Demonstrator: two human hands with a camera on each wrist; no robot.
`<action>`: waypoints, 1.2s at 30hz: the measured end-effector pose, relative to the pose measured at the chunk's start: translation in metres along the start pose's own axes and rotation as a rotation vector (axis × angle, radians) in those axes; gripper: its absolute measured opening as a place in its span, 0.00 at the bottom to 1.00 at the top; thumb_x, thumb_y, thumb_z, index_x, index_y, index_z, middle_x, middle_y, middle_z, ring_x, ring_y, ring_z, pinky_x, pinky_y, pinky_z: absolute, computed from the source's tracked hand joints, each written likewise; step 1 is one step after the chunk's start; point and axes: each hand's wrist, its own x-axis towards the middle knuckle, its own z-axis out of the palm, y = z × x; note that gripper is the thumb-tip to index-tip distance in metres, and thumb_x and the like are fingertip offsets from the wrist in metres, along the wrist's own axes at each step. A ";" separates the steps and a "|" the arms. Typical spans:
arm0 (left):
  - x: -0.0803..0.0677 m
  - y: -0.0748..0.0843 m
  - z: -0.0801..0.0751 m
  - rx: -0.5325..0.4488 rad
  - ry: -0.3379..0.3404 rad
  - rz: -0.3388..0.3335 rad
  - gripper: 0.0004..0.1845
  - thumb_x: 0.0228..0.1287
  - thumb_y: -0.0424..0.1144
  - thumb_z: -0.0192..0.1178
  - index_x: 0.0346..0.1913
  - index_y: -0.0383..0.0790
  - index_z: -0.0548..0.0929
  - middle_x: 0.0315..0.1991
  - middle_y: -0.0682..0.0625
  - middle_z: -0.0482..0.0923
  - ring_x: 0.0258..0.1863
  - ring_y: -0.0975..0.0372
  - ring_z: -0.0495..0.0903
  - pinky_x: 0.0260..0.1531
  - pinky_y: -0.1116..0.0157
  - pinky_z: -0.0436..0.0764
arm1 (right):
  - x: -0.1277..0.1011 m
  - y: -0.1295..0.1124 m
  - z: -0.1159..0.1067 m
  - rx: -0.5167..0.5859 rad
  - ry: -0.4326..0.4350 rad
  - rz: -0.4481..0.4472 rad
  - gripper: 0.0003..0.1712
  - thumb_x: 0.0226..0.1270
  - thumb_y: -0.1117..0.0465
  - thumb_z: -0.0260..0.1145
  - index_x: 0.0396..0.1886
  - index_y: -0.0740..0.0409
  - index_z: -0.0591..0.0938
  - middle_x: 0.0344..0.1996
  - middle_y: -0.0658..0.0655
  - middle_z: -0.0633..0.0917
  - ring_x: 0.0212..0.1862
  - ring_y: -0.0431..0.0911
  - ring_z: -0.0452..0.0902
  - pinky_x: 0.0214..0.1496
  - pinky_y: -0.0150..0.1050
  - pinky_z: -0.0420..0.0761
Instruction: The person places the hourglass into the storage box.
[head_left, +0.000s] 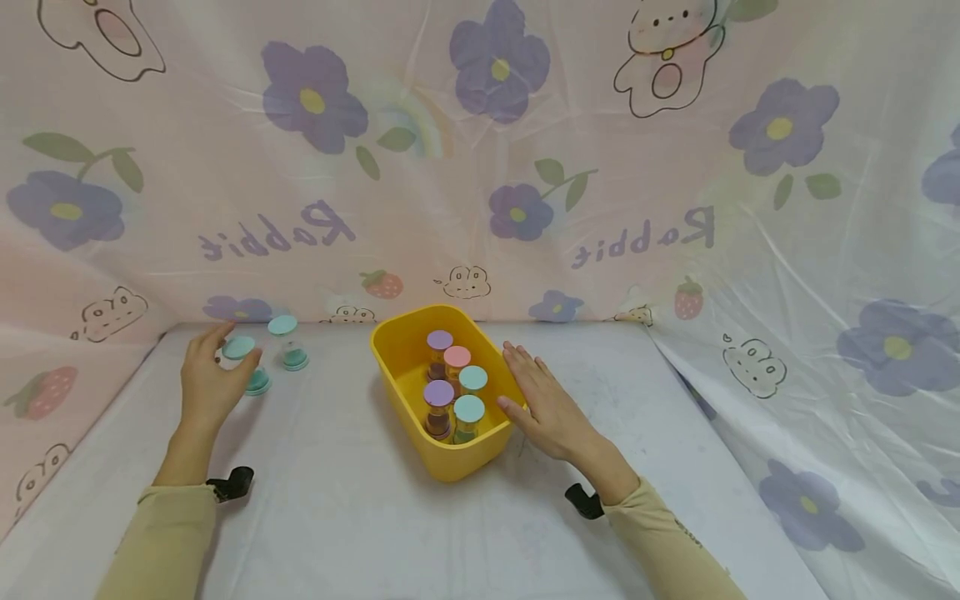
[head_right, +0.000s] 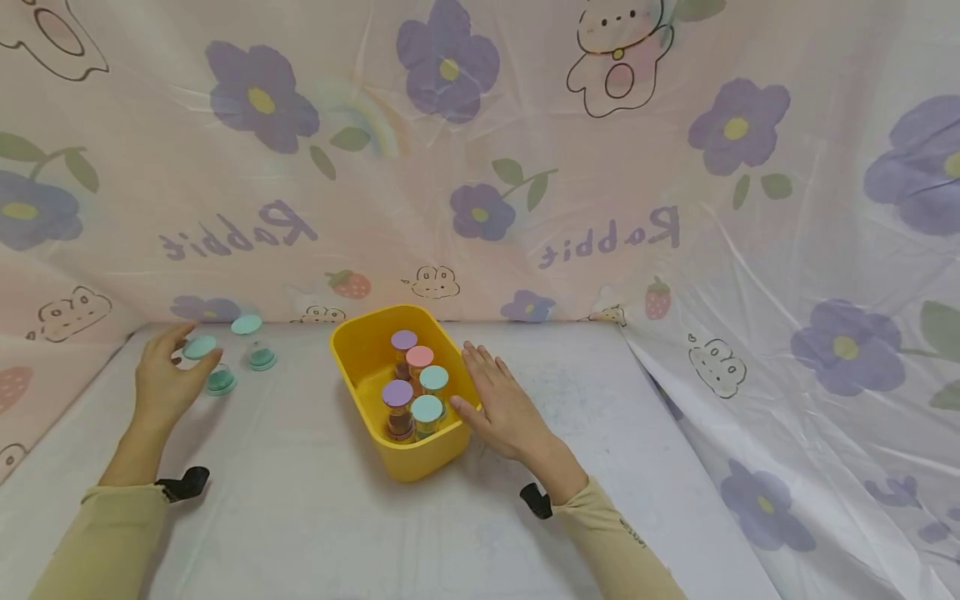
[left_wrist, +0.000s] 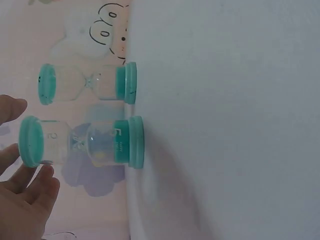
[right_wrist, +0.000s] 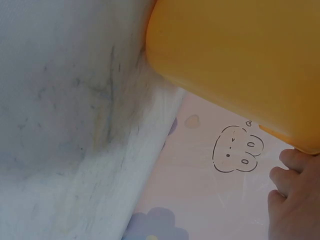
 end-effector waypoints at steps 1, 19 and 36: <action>0.000 -0.001 0.000 0.006 -0.008 -0.011 0.34 0.71 0.36 0.65 0.75 0.28 0.67 0.71 0.28 0.65 0.67 0.36 0.66 0.63 0.47 0.71 | 0.000 0.000 0.000 -0.001 0.000 0.000 0.43 0.83 0.42 0.50 0.84 0.62 0.52 0.84 0.54 0.52 0.84 0.50 0.44 0.84 0.52 0.44; -0.004 -0.010 0.001 0.021 -0.025 -0.146 0.33 0.76 0.44 0.60 0.74 0.27 0.68 0.65 0.30 0.68 0.63 0.42 0.73 0.46 0.83 0.71 | 0.000 -0.002 -0.002 -0.002 0.002 -0.004 0.42 0.83 0.42 0.50 0.84 0.62 0.53 0.84 0.54 0.53 0.84 0.51 0.45 0.84 0.52 0.45; -0.016 0.018 -0.002 -0.007 0.069 -0.057 0.28 0.72 0.39 0.64 0.70 0.29 0.74 0.61 0.35 0.72 0.45 0.75 0.68 0.44 0.86 0.70 | 0.000 -0.001 -0.002 -0.006 0.005 -0.006 0.42 0.83 0.42 0.50 0.84 0.62 0.53 0.84 0.54 0.53 0.84 0.51 0.45 0.84 0.52 0.45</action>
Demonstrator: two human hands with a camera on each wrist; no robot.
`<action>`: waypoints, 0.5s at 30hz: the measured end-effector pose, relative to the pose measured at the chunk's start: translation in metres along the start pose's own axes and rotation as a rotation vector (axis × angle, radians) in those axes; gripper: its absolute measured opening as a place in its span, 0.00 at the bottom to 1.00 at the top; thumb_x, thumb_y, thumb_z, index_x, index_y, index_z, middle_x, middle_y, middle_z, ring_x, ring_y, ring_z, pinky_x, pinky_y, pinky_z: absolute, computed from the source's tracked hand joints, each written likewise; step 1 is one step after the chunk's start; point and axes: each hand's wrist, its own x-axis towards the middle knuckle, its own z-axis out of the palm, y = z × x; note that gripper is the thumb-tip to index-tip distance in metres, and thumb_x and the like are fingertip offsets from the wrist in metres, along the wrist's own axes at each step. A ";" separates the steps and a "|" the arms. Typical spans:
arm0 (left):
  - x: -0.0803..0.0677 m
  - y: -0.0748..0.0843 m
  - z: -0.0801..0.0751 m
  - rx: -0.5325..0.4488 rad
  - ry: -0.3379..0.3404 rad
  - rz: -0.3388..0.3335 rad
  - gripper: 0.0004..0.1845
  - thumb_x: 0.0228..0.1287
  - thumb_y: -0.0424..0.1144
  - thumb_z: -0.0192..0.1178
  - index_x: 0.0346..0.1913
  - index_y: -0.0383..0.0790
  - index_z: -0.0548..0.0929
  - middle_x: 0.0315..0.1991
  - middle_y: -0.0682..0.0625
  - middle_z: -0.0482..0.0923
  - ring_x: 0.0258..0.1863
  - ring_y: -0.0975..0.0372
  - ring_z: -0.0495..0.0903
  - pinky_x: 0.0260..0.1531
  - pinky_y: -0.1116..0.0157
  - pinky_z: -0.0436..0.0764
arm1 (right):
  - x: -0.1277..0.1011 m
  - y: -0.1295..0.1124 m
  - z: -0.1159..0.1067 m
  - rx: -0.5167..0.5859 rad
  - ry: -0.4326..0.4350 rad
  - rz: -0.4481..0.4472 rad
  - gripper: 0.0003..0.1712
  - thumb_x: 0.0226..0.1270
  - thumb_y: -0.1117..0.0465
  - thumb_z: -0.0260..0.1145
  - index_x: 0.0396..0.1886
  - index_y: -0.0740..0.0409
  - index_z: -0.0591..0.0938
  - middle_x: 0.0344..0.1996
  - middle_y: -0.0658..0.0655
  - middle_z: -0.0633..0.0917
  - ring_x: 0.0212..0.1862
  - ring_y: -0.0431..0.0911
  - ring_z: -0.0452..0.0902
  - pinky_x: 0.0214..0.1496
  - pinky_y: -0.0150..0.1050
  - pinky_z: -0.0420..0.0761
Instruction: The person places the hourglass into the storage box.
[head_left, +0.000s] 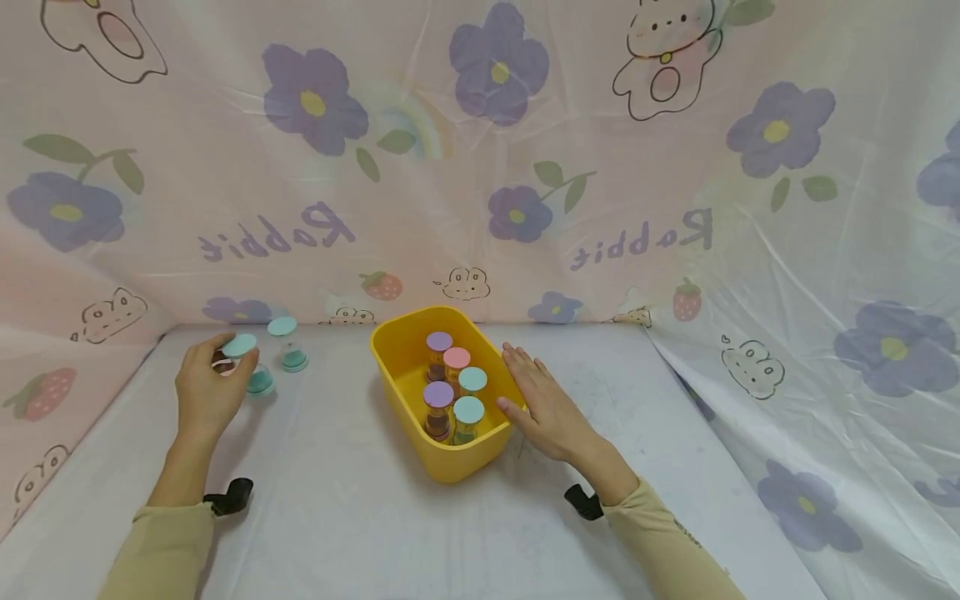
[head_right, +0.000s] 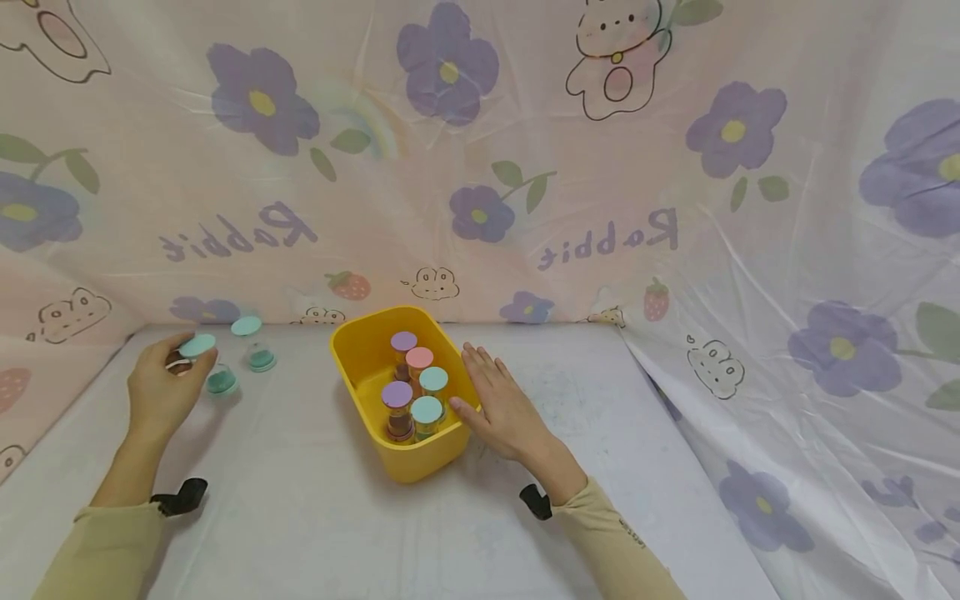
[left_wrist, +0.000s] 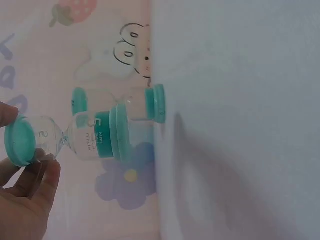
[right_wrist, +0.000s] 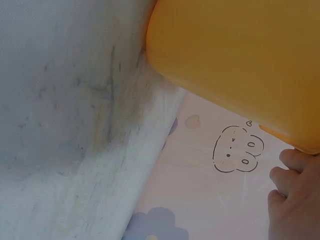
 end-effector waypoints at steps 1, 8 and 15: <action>-0.001 0.004 0.000 -0.008 0.011 0.018 0.27 0.72 0.38 0.64 0.69 0.29 0.75 0.61 0.36 0.73 0.44 0.77 0.68 0.44 0.86 0.70 | 0.000 0.000 0.000 0.001 0.001 0.000 0.42 0.83 0.42 0.50 0.84 0.62 0.53 0.84 0.54 0.53 0.84 0.51 0.45 0.84 0.52 0.45; -0.005 0.033 0.000 -0.075 0.066 0.135 0.24 0.67 0.31 0.67 0.66 0.30 0.79 0.55 0.42 0.75 0.43 0.80 0.69 0.45 0.84 0.71 | -0.001 0.001 0.001 0.005 0.000 0.005 0.42 0.83 0.42 0.50 0.84 0.62 0.53 0.84 0.54 0.53 0.84 0.50 0.45 0.84 0.51 0.44; -0.007 0.065 0.000 -0.145 0.076 0.228 0.23 0.66 0.29 0.68 0.63 0.30 0.80 0.50 0.49 0.75 0.46 0.77 0.71 0.47 0.83 0.73 | 0.000 0.001 0.001 0.003 -0.002 0.005 0.43 0.83 0.42 0.50 0.84 0.61 0.53 0.84 0.54 0.53 0.84 0.50 0.45 0.84 0.52 0.45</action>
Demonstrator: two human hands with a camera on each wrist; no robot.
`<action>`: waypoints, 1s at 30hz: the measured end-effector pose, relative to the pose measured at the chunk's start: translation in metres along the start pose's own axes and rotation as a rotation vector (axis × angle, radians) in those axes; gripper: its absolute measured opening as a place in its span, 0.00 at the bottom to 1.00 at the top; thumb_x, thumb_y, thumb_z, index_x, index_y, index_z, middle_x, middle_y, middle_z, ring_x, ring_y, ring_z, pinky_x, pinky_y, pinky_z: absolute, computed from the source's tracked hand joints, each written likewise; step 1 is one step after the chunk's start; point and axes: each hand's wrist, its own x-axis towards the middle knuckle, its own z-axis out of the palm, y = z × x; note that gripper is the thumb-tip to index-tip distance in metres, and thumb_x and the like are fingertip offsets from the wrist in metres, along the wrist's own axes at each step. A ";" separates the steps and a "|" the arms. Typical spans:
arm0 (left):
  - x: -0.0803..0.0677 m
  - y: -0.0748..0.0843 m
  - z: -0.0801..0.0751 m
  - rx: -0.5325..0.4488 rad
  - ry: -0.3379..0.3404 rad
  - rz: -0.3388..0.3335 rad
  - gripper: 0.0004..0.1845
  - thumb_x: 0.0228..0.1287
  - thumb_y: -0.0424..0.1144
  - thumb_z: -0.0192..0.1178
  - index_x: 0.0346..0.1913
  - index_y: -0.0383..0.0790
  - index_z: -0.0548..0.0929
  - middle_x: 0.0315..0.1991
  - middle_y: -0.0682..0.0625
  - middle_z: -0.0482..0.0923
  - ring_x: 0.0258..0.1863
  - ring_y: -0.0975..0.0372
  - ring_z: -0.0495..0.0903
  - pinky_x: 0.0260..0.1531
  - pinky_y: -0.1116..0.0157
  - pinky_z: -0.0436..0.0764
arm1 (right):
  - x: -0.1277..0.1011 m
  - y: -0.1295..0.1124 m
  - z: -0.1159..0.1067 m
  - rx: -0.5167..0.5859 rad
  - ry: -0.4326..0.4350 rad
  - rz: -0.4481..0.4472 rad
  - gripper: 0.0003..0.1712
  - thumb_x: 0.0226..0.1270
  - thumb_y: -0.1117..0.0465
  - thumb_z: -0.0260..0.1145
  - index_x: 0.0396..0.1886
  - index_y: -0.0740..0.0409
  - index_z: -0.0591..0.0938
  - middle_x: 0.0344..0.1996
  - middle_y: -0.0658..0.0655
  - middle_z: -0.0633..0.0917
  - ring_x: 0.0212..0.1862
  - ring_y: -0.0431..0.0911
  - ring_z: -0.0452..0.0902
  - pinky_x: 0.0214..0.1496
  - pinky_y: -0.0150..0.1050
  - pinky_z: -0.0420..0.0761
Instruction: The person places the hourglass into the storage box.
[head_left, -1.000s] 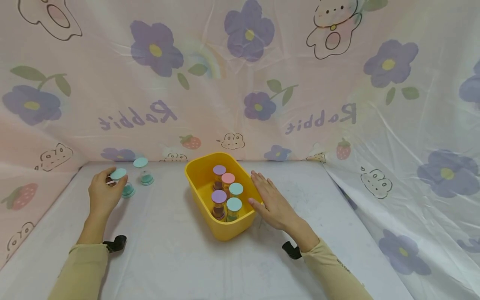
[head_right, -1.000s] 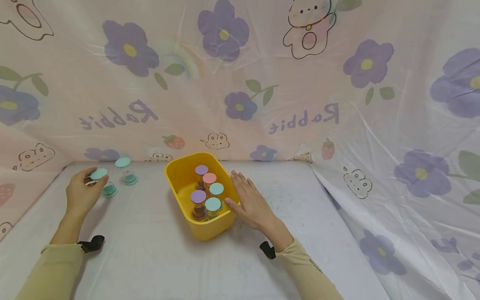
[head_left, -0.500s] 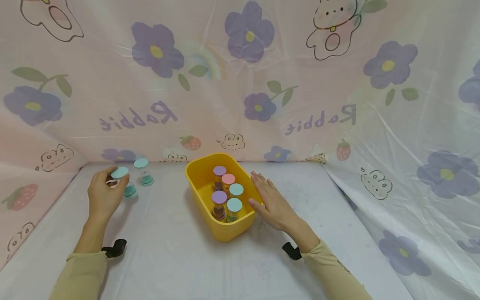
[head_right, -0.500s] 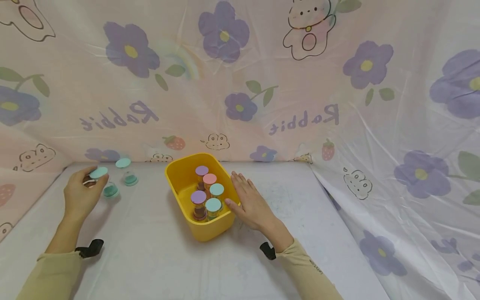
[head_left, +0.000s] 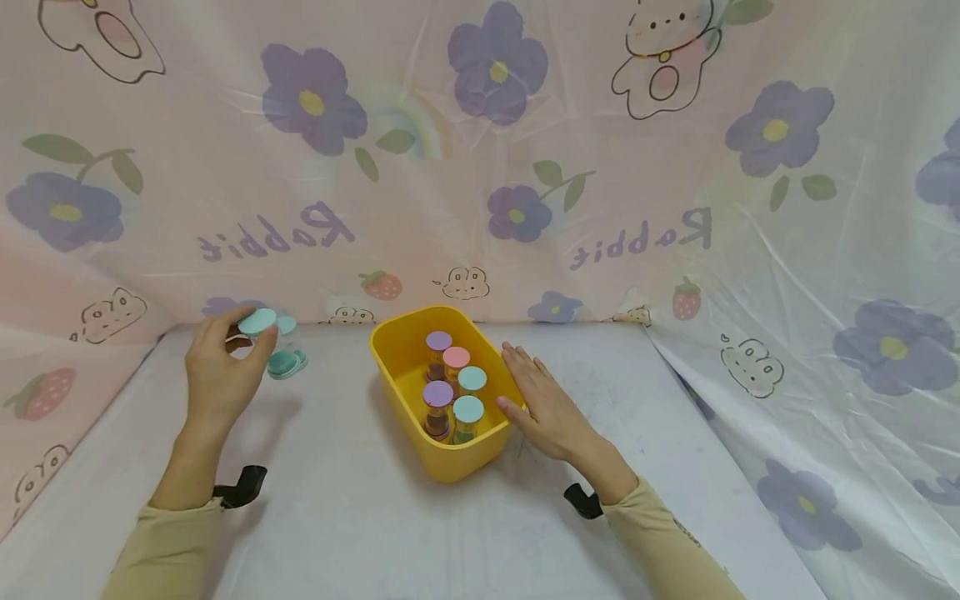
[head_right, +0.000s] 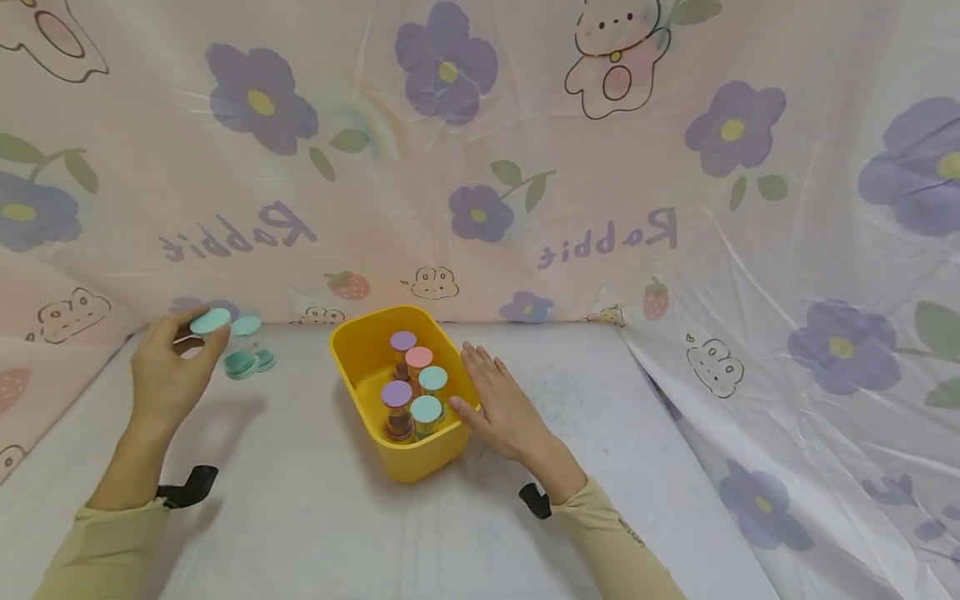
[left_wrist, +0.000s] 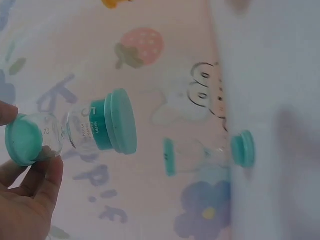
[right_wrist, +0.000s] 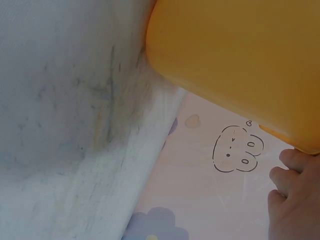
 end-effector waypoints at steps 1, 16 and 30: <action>0.001 0.004 0.001 -0.011 0.001 0.016 0.23 0.66 0.29 0.68 0.63 0.29 0.81 0.50 0.49 0.75 0.45 0.77 0.72 0.47 0.83 0.73 | 0.000 0.000 0.000 0.000 0.000 -0.001 0.43 0.83 0.42 0.50 0.84 0.61 0.53 0.84 0.54 0.53 0.84 0.50 0.45 0.84 0.52 0.45; 0.009 0.066 0.032 -0.145 -0.118 0.195 0.22 0.66 0.27 0.68 0.61 0.26 0.80 0.52 0.39 0.78 0.48 0.72 0.74 0.51 0.81 0.75 | 0.000 -0.001 -0.001 -0.007 -0.001 -0.006 0.43 0.83 0.42 0.50 0.84 0.62 0.52 0.84 0.53 0.52 0.84 0.50 0.45 0.84 0.54 0.46; 0.014 0.092 0.076 -0.204 -0.346 0.318 0.22 0.66 0.28 0.70 0.61 0.31 0.80 0.60 0.39 0.77 0.51 0.55 0.79 0.48 0.73 0.82 | 0.000 0.000 -0.001 -0.004 0.001 -0.007 0.43 0.83 0.42 0.49 0.84 0.62 0.52 0.84 0.53 0.52 0.84 0.50 0.44 0.84 0.53 0.45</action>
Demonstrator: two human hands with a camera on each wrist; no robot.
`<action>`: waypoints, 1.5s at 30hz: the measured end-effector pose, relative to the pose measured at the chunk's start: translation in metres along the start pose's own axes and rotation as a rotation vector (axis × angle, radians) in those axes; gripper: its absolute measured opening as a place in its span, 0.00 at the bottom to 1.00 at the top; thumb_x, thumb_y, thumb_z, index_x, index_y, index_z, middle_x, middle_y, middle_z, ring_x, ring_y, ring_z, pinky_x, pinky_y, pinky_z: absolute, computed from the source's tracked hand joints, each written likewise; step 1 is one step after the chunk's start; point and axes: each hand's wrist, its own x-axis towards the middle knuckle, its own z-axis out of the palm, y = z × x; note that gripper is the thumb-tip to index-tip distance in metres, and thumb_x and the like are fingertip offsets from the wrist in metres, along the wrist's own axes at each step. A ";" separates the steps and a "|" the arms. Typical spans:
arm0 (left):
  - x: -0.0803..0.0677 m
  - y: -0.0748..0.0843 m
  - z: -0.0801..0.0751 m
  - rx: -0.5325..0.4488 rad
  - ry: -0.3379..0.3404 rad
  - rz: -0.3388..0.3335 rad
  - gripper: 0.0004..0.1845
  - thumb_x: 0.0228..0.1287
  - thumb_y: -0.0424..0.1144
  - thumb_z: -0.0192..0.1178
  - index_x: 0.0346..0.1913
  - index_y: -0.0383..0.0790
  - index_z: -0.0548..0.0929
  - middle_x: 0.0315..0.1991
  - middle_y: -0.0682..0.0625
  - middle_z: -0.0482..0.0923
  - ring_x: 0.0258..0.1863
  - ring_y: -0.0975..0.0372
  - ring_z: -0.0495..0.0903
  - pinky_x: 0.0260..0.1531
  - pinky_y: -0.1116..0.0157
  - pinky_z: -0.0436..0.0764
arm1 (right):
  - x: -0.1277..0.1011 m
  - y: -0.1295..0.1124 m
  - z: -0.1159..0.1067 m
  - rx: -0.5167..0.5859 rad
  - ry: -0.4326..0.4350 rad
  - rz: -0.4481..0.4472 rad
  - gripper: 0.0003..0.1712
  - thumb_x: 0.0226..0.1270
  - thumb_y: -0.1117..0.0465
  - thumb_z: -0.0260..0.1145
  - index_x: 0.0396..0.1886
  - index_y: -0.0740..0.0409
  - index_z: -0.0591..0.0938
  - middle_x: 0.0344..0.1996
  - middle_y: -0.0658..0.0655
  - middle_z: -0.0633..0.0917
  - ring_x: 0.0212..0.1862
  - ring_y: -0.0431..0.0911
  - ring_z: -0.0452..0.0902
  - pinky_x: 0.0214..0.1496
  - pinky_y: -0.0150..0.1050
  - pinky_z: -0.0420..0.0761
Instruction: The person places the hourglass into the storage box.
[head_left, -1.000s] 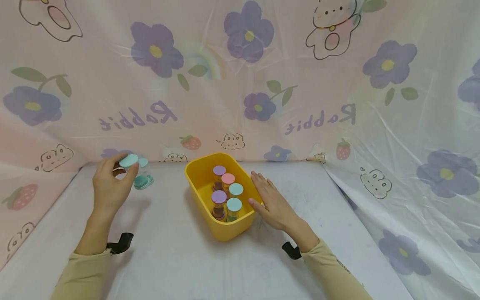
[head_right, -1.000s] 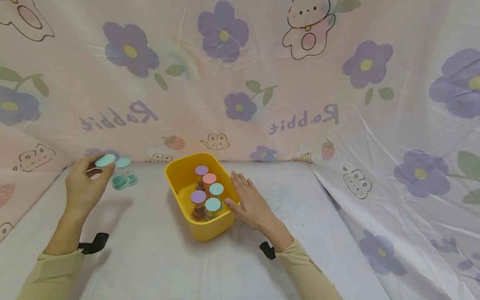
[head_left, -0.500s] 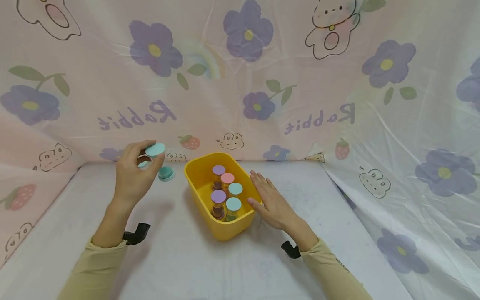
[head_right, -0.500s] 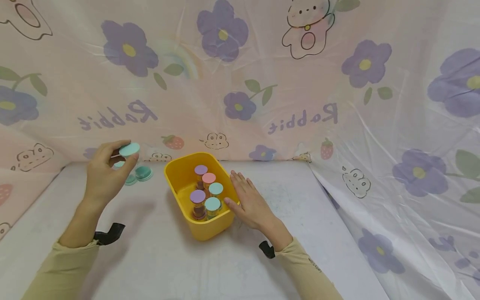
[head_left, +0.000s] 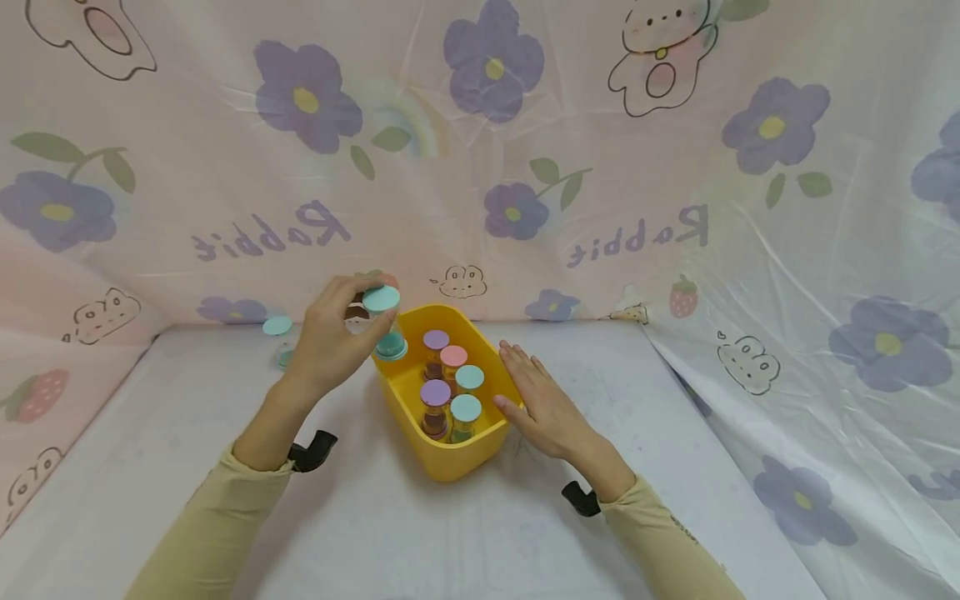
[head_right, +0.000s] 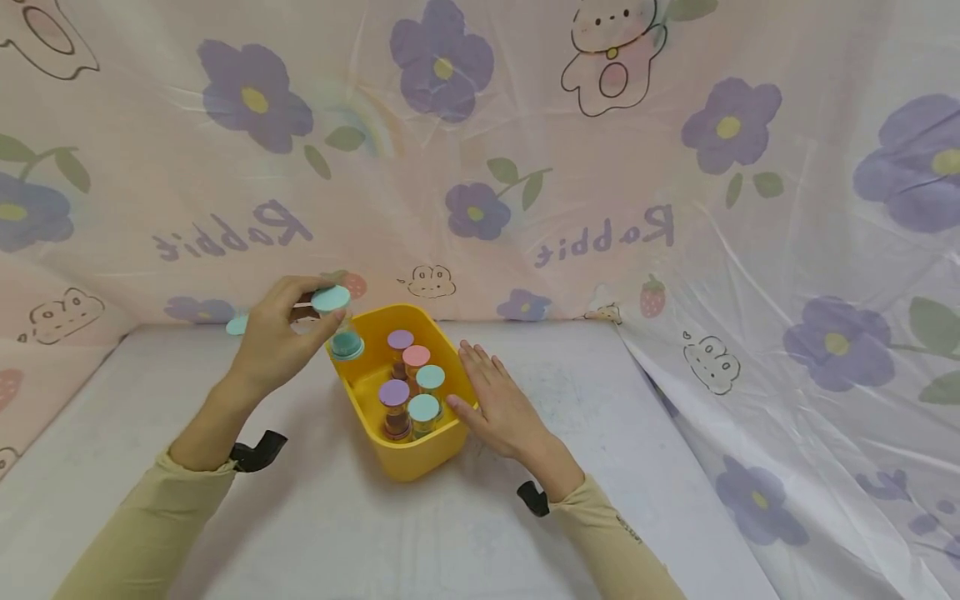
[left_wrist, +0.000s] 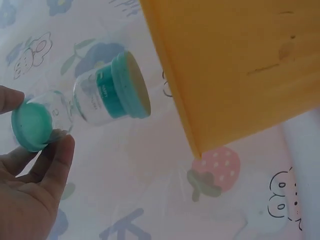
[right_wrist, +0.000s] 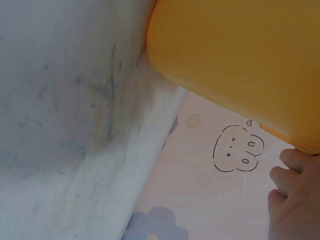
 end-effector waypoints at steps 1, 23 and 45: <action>0.001 0.000 0.002 0.011 -0.026 -0.003 0.22 0.66 0.28 0.70 0.61 0.31 0.79 0.59 0.39 0.77 0.50 0.55 0.79 0.47 0.72 0.82 | 0.000 0.000 0.000 -0.001 -0.001 0.000 0.43 0.83 0.42 0.49 0.84 0.61 0.52 0.84 0.53 0.52 0.84 0.50 0.44 0.84 0.52 0.45; 0.025 -0.030 0.024 0.239 -0.624 -0.123 0.20 0.64 0.39 0.72 0.57 0.34 0.84 0.53 0.43 0.79 0.49 0.52 0.79 0.54 0.52 0.83 | 0.003 -0.001 -0.001 -0.006 -0.002 -0.011 0.44 0.83 0.40 0.48 0.84 0.63 0.52 0.84 0.55 0.53 0.84 0.50 0.45 0.84 0.52 0.46; 0.038 -0.055 0.037 0.253 -0.939 -0.190 0.20 0.59 0.37 0.77 0.55 0.39 0.88 0.45 0.49 0.86 0.45 0.57 0.82 0.52 0.57 0.85 | 0.002 0.000 0.000 -0.012 -0.006 0.002 0.43 0.83 0.41 0.49 0.84 0.62 0.52 0.84 0.54 0.53 0.84 0.50 0.45 0.84 0.51 0.45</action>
